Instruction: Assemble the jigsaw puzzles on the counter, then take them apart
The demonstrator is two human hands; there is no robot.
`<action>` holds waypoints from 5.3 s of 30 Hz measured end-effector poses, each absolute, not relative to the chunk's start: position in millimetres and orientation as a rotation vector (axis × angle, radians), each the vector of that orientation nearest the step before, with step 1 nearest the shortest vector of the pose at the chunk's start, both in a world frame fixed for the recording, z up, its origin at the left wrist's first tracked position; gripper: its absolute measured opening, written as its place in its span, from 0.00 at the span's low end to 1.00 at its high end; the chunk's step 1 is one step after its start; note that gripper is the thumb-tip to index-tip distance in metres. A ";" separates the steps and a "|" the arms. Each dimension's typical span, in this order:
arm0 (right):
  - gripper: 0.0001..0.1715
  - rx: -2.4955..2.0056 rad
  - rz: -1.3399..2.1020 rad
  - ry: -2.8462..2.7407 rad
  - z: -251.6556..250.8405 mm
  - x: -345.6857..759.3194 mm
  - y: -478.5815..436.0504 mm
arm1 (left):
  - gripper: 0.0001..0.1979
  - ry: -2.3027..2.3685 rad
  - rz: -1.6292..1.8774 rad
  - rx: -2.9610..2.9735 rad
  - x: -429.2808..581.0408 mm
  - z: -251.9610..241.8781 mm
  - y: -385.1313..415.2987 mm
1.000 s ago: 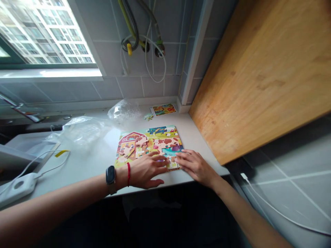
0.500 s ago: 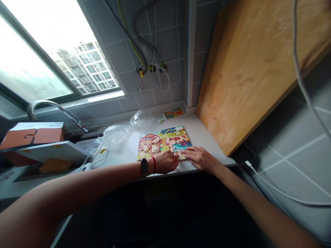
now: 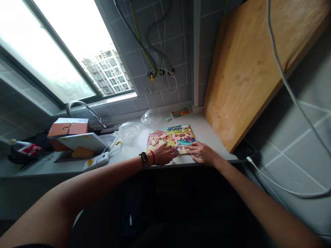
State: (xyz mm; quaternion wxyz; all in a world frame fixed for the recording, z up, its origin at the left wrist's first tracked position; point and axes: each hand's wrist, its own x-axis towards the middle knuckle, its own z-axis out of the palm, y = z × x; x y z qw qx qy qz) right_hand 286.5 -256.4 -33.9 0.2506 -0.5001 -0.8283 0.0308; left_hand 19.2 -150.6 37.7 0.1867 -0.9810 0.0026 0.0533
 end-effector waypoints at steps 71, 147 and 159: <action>0.33 -1.151 0.551 -1.884 31.4 213.6 -296.7 | 0.26 -2.318 -1.466 -3.471 -45.1 74.7 -191.9; 0.06 -0.897 1.020 -1.448 86.3 186.4 -339.3 | 0.14 -1.418 -1.676 -3.581 -38.5 103.6 -275.2; 0.20 -1.208 0.923 -1.285 66.7 204.3 -312.5 | 0.16 -1.651 -1.460 -3.753 -33.5 76.4 -267.3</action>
